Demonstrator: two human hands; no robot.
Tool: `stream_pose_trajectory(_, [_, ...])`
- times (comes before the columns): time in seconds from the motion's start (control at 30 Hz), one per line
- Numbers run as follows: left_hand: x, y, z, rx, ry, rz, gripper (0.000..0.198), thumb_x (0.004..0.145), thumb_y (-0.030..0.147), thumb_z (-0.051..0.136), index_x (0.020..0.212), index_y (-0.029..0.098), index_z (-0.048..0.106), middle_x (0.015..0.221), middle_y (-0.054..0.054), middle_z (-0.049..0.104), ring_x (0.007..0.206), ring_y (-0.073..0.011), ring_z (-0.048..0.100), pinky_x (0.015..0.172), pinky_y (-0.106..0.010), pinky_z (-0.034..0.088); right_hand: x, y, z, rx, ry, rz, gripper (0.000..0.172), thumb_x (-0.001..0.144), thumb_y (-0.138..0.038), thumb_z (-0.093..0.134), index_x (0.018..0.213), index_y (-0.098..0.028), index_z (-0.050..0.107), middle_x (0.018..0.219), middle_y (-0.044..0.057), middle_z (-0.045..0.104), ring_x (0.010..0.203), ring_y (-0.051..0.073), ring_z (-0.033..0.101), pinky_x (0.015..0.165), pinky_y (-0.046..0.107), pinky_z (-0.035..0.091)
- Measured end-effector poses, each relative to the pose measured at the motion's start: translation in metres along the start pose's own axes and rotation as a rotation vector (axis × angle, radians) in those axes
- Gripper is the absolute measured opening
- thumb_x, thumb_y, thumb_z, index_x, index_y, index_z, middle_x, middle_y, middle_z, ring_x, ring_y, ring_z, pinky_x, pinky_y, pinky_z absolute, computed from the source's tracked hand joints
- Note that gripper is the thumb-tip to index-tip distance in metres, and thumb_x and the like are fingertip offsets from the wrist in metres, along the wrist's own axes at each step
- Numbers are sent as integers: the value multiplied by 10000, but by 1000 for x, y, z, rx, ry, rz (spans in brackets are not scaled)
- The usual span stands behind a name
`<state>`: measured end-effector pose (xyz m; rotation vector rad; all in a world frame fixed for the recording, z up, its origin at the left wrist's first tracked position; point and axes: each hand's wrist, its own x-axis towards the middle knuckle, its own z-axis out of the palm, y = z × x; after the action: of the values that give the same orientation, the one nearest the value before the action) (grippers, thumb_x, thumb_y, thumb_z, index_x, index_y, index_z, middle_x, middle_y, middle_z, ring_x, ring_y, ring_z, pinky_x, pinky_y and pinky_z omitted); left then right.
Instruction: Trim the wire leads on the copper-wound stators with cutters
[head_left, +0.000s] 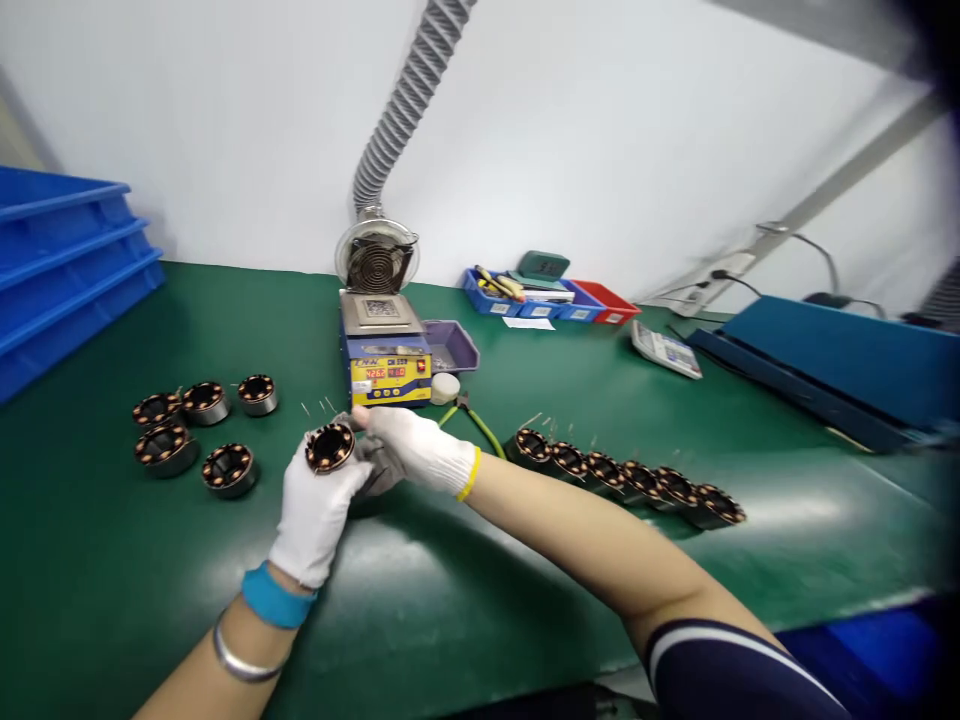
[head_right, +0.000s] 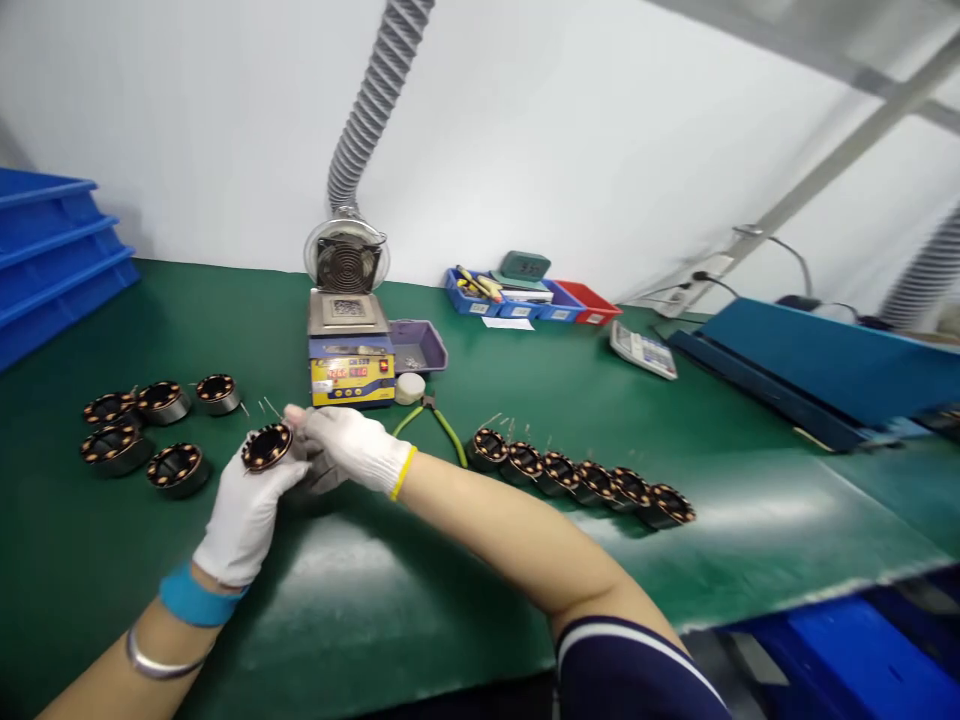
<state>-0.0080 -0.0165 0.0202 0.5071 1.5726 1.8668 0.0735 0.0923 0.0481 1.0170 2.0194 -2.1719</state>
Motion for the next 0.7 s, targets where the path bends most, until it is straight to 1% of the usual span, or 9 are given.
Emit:
stream_pose_trajectory(0.1, [-4, 1, 1, 159, -133, 23, 643, 577, 337, 803, 1169, 156, 629, 1191, -144, 714, 1127, -332, 670, 1042, -472, 515, 5, -5, -11, -43, -74, -34, 412, 859, -492, 700, 1170, -224, 675, 880, 17, 706, 584, 129, 642, 591, 276, 607])
stream_pose_trajectory(0.17, [-3, 2, 0, 454, -103, 150, 782, 624, 458, 796, 1311, 157, 573, 1392, -188, 610, 1273, -371, 590, 1119, -517, 453, 5, -15, -20, -179, -25, -66, 560, 804, -431, 758, 1314, -230, 643, 989, 27, 736, 663, 142, 684, 622, 254, 609])
stream_pose_trajectory(0.27, [5, 10, -9, 1081, 95, 376, 907, 689, 581, 724, 1428, 106, 499, 1599, -230, 377, 1464, -444, 351, 1195, -641, 287, 10, -44, -42, -450, 268, -141, 754, 727, -418, 814, 1420, -223, 591, 1097, 35, 749, 879, 199, 734, 760, 272, 621])
stream_pose_trajectory(0.3, [8, 14, -13, 1263, 133, 388, 894, 741, 606, 660, 1450, 92, 479, 1621, -230, 339, 1492, -459, 282, 1180, -698, 249, 16, -56, -51, -538, 391, -206, 768, 721, -416, 812, 1429, -224, 586, 1136, 34, 745, 968, 216, 730, 839, 291, 613])
stream_pose_trajectory(0.37, [15, 23, -22, 1491, 142, 284, 840, 853, 642, 491, 1490, 99, 436, 1628, -221, 331, 1511, -472, 211, 1097, -797, 244, 32, -80, -73, -698, 619, -368, 745, 733, -416, 786, 1424, -217, 591, 1226, 37, 721, 1133, 241, 687, 995, 332, 559])
stream_pose_trajectory(0.43, [20, 29, -29, 1558, 98, 140, 828, 895, 671, 381, 1515, 122, 407, 1621, -216, 348, 1502, -476, 225, 1024, -821, 292, 53, -101, -93, -818, 757, -465, 720, 766, -414, 742, 1430, -190, 578, 1297, 56, 692, 1223, 261, 645, 1075, 368, 512])
stream_pose_trajectory(0.53, [25, 29, -33, 1612, 18, 39, 756, 898, 659, 365, 1444, 153, 502, 1550, -220, 458, 1440, -460, 350, 1006, -771, 346, 82, -121, -112, -957, 833, -464, 683, 804, -388, 697, 1432, -160, 556, 1335, 88, 669, 1257, 289, 622, 1096, 411, 497])
stream_pose_trajectory(0.63, [23, 19, -28, 1702, -20, 117, 661, 916, 581, 377, 1396, 160, 547, 1521, -194, 503, 1371, -390, 463, 1053, -671, 374, 100, -129, -116, -1075, 842, -418, 623, 814, -381, 683, 1393, -178, 572, 1317, 98, 672, 1246, 320, 622, 1074, 464, 511])
stream_pose_trajectory(0.7, [20, 10, -23, 1739, -71, 209, 632, 913, 533, 417, 1413, 163, 531, 1547, -170, 480, 1393, -341, 453, 1095, -622, 360, 106, -130, -113, -1135, 833, -389, 585, 817, -392, 680, 1361, -201, 587, 1308, 95, 673, 1231, 326, 628, 1049, 475, 526])
